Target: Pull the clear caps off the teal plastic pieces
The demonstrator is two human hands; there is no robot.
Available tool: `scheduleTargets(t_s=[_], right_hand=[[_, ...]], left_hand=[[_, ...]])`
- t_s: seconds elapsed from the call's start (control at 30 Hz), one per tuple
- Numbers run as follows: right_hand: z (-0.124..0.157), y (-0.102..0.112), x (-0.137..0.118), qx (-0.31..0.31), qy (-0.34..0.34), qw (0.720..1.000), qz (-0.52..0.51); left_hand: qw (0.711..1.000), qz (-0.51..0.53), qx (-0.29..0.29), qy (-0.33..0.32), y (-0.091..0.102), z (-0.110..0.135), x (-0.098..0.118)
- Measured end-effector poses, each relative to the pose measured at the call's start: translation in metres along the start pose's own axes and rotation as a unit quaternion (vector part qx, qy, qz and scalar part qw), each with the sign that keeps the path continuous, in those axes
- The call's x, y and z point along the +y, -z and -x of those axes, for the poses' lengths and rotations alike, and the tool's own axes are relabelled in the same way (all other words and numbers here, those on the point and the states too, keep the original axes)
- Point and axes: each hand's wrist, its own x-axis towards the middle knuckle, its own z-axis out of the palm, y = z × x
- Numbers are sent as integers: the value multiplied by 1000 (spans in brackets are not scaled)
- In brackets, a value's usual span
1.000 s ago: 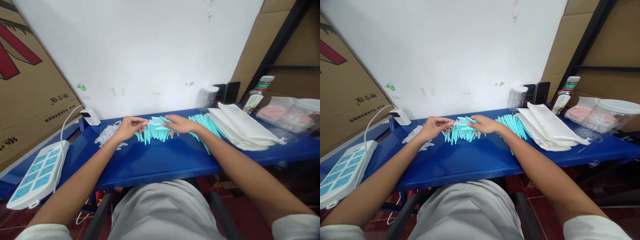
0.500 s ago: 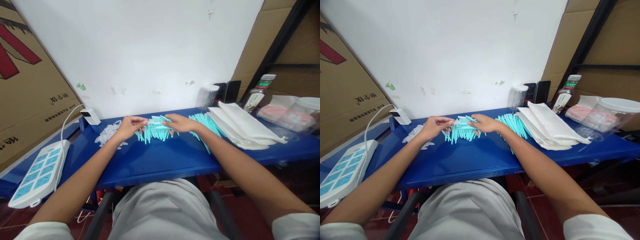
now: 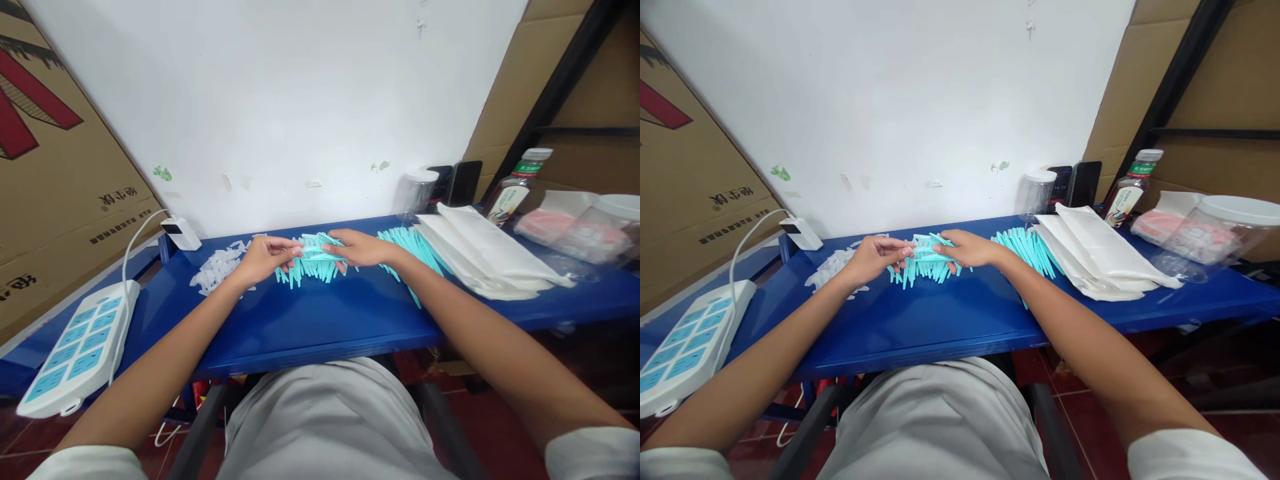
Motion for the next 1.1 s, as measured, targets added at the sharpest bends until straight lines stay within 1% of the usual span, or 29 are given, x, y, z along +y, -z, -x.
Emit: scheduleTargets(t_s=[0.1,0.2,0.3,0.4,0.47,0.5,0.57,0.6,0.63,0.7,0.73,0.77,0.83,0.93,1.0,1.1], right_hand=[[0,-5,-1,-14,-4,1000,-12],[0,-8,-2,-19,9,1000,-16],[0,-10,-3,-21,23,999,-18],[0,-12,-6,-22,19,999,-30],[-1,-11,-8,-7,15,999,-31],[-1,-10,-8,8,17,999,-27],[-1,-7,-8,45,27,999,-12],[-1,-5,-8,64,32,997,-2],[-1,-3,-6,79,34,996,9],[0,1,-2,99,30,994,32],[-1,2,0,105,27,993,42],[-1,3,2,109,26,993,48],[-2,3,6,108,25,993,50],[-3,2,8,101,14,994,47],[-4,1,7,101,8,994,51],[-3,1,7,102,12,993,54]], left_hand=[[1000,-2,-15,-21,-1,-1,-3],[999,-14,-12,-49,0,-2,-7],[998,-19,-13,-56,-1,-3,-9],[998,-13,-21,-54,0,-4,-6],[997,-34,-21,-59,8,-5,-1],[996,-61,-22,-60,15,-5,3],[985,-156,-31,-60,37,-4,9],[976,-206,-53,-49,50,-2,12],[963,-251,-97,-19,64,0,14],[923,-293,-235,82,87,4,15],[903,-299,-286,120,95,5,13],[891,-313,-298,141,101,6,11],[874,-340,-306,163,104,5,4],[865,-353,-312,171,97,3,-2],[873,-346,-305,161,93,3,-1],[903,-316,-271,108,88,5,9]])
